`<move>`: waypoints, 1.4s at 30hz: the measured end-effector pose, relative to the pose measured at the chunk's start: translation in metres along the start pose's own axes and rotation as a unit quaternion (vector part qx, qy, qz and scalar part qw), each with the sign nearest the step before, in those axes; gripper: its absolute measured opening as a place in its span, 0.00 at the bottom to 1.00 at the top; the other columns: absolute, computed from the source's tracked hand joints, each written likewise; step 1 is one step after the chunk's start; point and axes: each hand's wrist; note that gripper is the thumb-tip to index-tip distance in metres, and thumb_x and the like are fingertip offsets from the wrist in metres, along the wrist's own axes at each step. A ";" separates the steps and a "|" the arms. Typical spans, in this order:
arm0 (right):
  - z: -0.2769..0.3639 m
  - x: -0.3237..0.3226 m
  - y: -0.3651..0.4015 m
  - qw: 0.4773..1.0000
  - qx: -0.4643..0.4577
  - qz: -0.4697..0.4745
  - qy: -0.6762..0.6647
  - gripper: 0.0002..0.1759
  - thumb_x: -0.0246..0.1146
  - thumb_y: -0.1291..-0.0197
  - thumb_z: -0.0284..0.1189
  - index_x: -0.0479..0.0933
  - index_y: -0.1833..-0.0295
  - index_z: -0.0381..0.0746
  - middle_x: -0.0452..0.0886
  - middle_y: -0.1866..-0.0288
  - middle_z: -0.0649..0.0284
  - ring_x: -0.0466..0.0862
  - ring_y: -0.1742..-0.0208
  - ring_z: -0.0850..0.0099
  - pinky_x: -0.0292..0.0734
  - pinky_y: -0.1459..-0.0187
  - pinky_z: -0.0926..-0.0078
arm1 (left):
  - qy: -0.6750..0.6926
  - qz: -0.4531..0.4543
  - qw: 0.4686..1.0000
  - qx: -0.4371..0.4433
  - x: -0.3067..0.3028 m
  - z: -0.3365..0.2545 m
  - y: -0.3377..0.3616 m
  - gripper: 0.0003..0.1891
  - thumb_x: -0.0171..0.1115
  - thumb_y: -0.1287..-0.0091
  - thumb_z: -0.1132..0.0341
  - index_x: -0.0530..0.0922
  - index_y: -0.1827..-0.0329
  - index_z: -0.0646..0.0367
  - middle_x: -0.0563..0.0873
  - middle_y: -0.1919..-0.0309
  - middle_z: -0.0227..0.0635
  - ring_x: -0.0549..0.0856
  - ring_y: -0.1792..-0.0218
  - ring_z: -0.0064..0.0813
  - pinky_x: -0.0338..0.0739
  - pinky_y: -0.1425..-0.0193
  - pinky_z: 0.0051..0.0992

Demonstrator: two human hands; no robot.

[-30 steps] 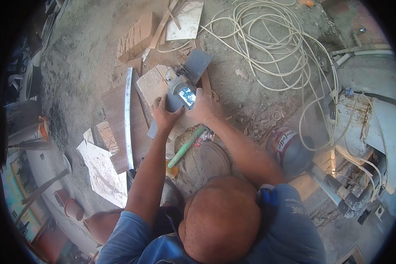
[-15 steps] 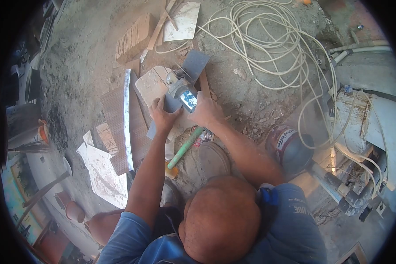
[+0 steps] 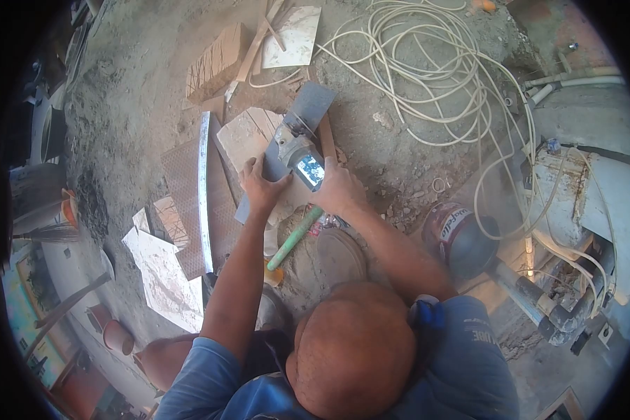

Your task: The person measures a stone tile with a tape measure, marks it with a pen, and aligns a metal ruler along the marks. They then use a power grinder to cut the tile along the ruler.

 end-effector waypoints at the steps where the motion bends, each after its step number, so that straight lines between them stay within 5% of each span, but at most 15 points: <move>1: 0.002 0.000 -0.003 1.000 -0.005 -0.006 0.002 0.34 0.73 0.53 0.39 0.68 0.43 0.35 0.83 0.48 0.43 0.83 0.44 0.47 0.79 0.43 0.54 | -0.003 0.000 1.000 -0.001 0.000 0.000 0.000 0.45 0.81 0.60 0.54 0.75 0.34 0.58 0.75 0.40 0.43 0.71 0.38 0.48 0.65 0.32 0.44; 42: 0.006 0.003 -0.031 0.998 -0.031 -0.048 -0.001 0.36 0.73 0.54 0.39 0.68 0.42 0.36 0.82 0.47 0.43 0.83 0.45 0.46 0.78 0.42 0.54 | -0.011 0.012 1.000 -0.018 -0.002 -0.003 -0.001 0.45 0.81 0.59 0.54 0.76 0.34 0.61 0.74 0.38 0.46 0.72 0.36 0.49 0.65 0.30 0.44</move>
Point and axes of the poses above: each hand's wrist, its own y-axis away from the middle knuckle, its own x-axis out of the palm, z = x × y
